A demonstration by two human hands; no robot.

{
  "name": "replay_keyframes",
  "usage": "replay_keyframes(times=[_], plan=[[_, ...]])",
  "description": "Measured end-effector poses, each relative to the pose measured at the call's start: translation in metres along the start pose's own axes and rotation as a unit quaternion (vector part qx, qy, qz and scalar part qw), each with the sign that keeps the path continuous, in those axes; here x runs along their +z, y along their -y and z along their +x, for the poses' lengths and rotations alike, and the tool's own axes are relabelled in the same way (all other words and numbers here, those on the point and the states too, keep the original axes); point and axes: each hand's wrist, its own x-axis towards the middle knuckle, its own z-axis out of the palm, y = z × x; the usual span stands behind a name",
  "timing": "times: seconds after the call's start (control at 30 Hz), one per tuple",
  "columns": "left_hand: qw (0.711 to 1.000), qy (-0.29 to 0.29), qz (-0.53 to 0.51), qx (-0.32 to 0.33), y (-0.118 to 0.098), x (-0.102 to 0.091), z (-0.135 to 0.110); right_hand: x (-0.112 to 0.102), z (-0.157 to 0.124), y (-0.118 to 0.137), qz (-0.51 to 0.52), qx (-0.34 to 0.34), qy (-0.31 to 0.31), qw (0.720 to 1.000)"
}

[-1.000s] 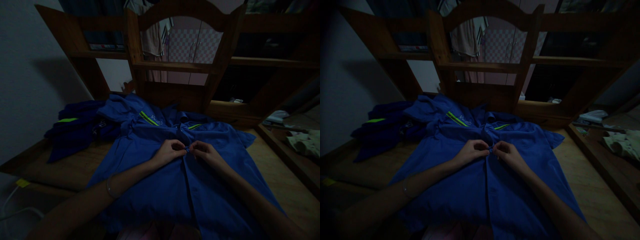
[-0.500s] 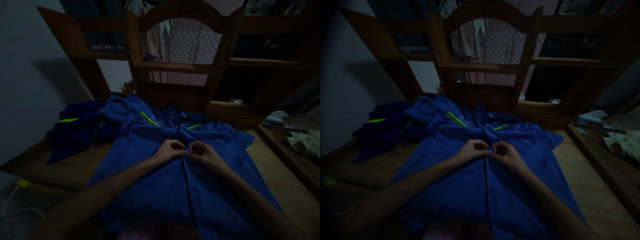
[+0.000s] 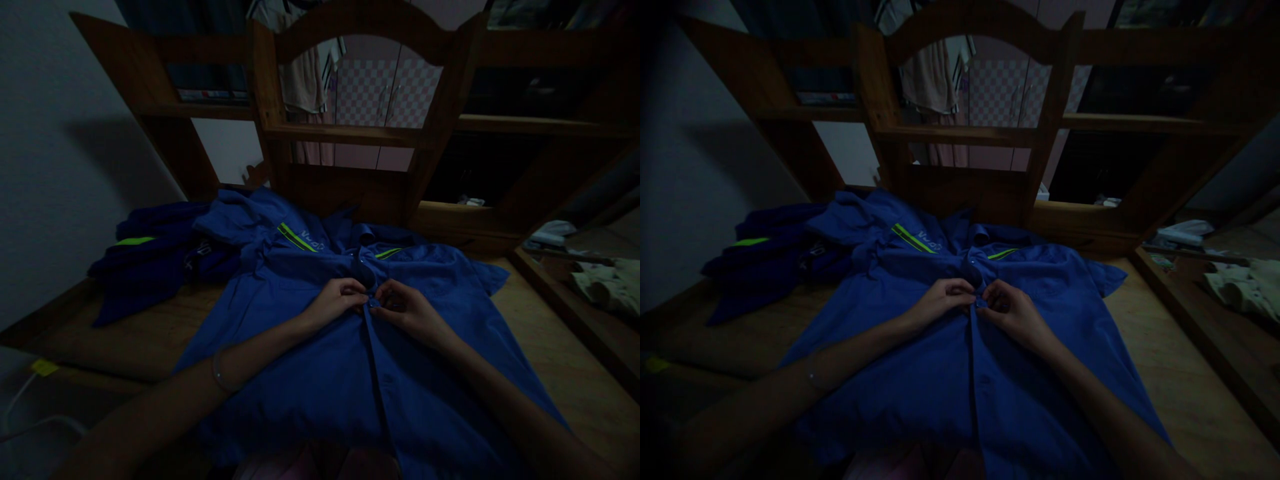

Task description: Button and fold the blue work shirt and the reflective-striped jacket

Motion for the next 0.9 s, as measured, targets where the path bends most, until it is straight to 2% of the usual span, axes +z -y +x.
replay_keyframes(times=[0.43, 0.63, 0.9], plan=[[0.999, -0.002, -0.025, -0.028, -0.0082, 0.0031, -0.0039, 0.0009, -0.0017, 0.0052, 0.005, -0.011, -0.005, 1.000], [1.000, 0.004, -0.019, -0.014, -0.0071, 0.0026, -0.0046, -0.0001, -0.0025, 0.0082, -0.048, -0.044, 0.000, 0.998], [1.000, 0.005, -0.014, -0.014, -0.0057, 0.0028, -0.0041, -0.0009, -0.0035, 0.0077, -0.062, -0.041, -0.011, 0.997]])
